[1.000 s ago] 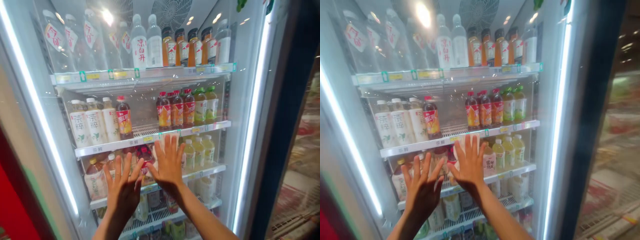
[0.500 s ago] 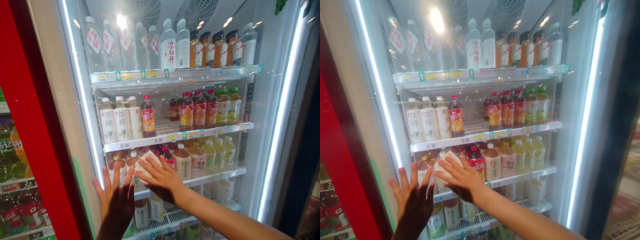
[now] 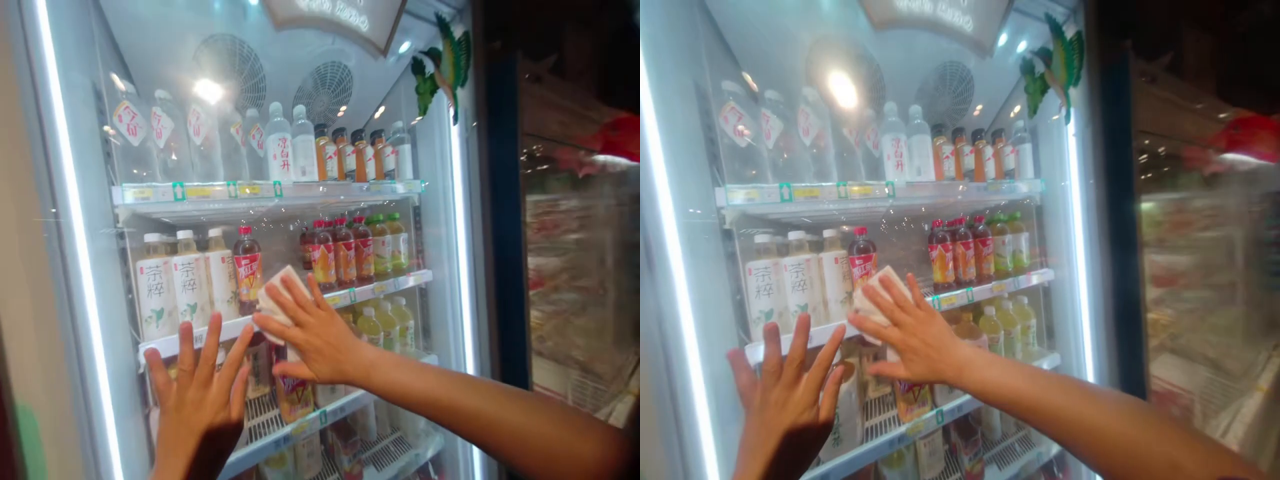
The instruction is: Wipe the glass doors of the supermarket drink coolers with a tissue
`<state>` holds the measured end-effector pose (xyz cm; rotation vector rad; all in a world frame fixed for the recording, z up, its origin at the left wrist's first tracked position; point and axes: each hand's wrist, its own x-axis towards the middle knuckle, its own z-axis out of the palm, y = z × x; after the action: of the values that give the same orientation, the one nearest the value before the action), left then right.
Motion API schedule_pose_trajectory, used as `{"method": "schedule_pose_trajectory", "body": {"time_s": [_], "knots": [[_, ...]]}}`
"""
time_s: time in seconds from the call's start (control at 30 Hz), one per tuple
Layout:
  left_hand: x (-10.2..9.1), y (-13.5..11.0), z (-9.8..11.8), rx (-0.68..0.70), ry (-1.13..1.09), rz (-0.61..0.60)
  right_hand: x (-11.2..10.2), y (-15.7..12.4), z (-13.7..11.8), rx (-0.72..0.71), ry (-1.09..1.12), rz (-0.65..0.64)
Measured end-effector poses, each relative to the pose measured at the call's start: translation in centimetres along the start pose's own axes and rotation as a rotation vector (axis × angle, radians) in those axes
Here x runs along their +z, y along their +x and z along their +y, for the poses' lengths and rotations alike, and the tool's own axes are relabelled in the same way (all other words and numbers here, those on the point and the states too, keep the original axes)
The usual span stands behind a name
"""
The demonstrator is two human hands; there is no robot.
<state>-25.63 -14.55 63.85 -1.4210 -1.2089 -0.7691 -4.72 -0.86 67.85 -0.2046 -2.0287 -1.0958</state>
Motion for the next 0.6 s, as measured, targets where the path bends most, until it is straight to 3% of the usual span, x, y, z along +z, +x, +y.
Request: {"method": "schedule_pose_trajectory", "body": {"time_s": [0.1,0.2,0.27,0.4,0.53,0.6], "knots": [[0.1,4.1,0.0,0.179,-0.015,0.033,-1.3,0.2,5.4,-0.133,0.008,-0.054],[0.2,8.2,0.5,0.277,-0.008,0.047,-2.8,0.4,10.6,0.011,-0.024,-0.079],[0.7,10.4,1.4,0.298,-0.007,0.044,-3.5,0.1,12.8,0.046,-0.032,-0.104],[2.2,13.4,4.3,0.351,-0.011,0.035,-4.1,-1.4,16.4,-0.113,-0.014,-0.175],[3.7,16.9,7.5,0.356,-0.012,0.08,-4.7,-3.6,21.4,0.185,-0.08,-0.052],[4.6,18.6,9.3,0.367,-0.017,0.101,-4.9,-5.8,23.3,0.197,-0.087,-0.017]]}}
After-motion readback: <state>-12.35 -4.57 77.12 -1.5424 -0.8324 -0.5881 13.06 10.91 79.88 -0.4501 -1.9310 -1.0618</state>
